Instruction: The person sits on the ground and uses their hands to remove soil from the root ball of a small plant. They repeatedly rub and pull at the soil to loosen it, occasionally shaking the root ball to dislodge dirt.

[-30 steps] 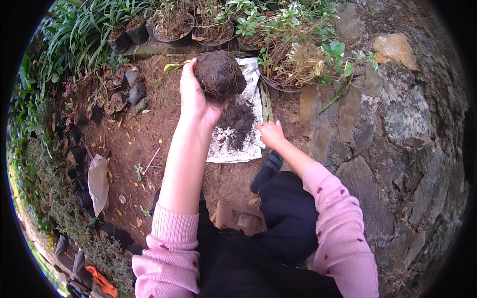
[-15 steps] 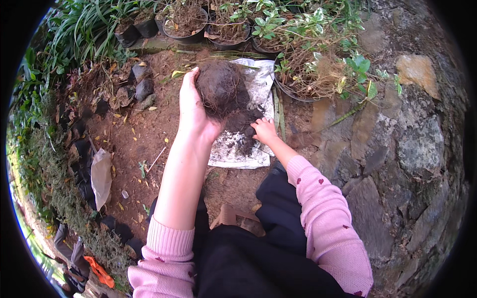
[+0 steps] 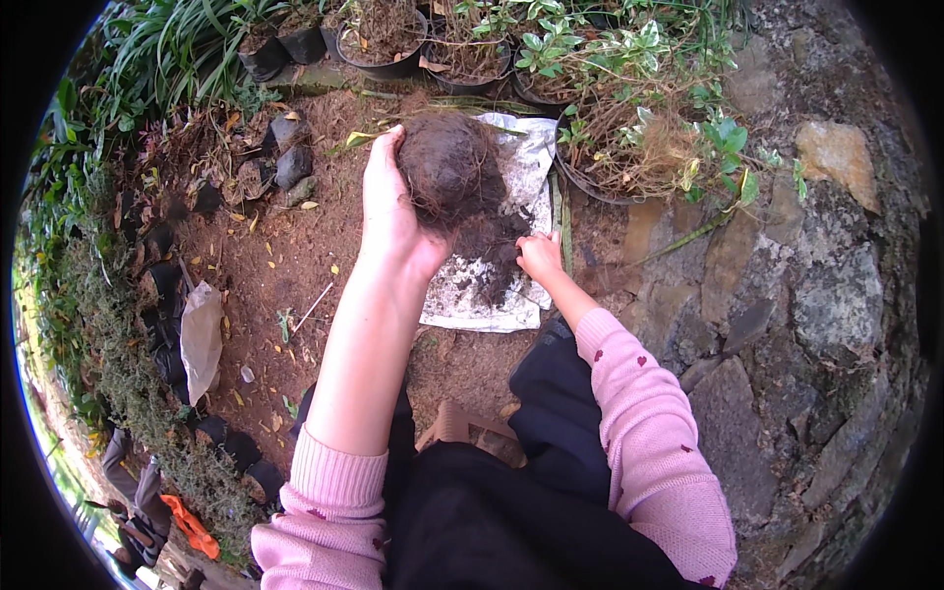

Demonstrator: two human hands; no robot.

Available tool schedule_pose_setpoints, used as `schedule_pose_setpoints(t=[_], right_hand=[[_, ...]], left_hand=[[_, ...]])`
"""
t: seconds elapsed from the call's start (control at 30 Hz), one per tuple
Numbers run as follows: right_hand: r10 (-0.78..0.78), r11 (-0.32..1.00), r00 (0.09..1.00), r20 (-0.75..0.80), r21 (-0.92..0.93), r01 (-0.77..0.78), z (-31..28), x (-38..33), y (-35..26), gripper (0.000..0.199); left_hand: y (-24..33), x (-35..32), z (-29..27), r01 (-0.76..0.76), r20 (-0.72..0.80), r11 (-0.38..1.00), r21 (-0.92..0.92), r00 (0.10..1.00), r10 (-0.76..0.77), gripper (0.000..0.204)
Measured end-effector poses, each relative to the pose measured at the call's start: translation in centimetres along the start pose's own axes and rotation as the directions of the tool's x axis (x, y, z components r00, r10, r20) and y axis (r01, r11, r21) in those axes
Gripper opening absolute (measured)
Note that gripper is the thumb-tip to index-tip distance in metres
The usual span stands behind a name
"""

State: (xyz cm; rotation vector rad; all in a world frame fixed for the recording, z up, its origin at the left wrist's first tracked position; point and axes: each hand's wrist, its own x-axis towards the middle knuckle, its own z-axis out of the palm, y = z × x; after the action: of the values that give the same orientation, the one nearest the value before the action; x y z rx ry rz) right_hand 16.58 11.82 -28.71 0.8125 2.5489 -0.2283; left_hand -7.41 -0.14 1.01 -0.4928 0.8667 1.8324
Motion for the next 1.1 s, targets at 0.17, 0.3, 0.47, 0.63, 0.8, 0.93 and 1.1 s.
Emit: schedule_pose_setpoints(t=[0.17,0.3,0.47,0.63,0.8,0.93,1.1], right_hand=[[-0.157,0.988,0.979,-0.129,-0.014,0.156,0.7,-0.6,0.3,0.038],[-0.231,0.967,0.971,-0.058,-0.129,0.222,-0.1,-0.9,-0.7,0.039],[-0.228,0.957,0.962,-0.149,-0.218,0.192,1.1,-0.1,-1.0,0.027],[-0.183,0.964,0.975,-0.126,-0.219,0.152,1.0,0.6,-0.9,0.02],[-0.072,0.997,0.995,-0.074,-0.01,0.072,-0.4,0.7,-0.4,0.022],[0.014,0.987,0.999,-0.05,0.16,-0.006,-0.7,0.5,0.5,0.025],[0.066,0.972,0.995,0.08,0.219,-0.083,-0.3,0.0,-0.1,0.032]], left_hand=[[-0.4,0.2,0.2,-0.002,-0.005,1.0,0.024,1.0,0.002,0.052],[-0.4,0.1,0.3,-0.001,-0.007,1.0,0.031,1.0,0.001,0.052],[-0.7,0.6,0.0,0.008,0.001,1.0,-0.012,1.0,-0.008,0.052],[-0.9,0.5,0.3,-0.003,-0.014,1.0,0.015,1.0,0.003,0.052],[-0.8,0.2,0.4,0.003,0.021,1.0,0.027,1.0,-0.004,0.052],[-0.7,0.2,0.3,0.015,0.022,1.0,0.019,1.0,-0.016,0.052],[-0.9,0.0,0.5,0.007,0.008,1.0,0.027,1.0,-0.008,0.053]])
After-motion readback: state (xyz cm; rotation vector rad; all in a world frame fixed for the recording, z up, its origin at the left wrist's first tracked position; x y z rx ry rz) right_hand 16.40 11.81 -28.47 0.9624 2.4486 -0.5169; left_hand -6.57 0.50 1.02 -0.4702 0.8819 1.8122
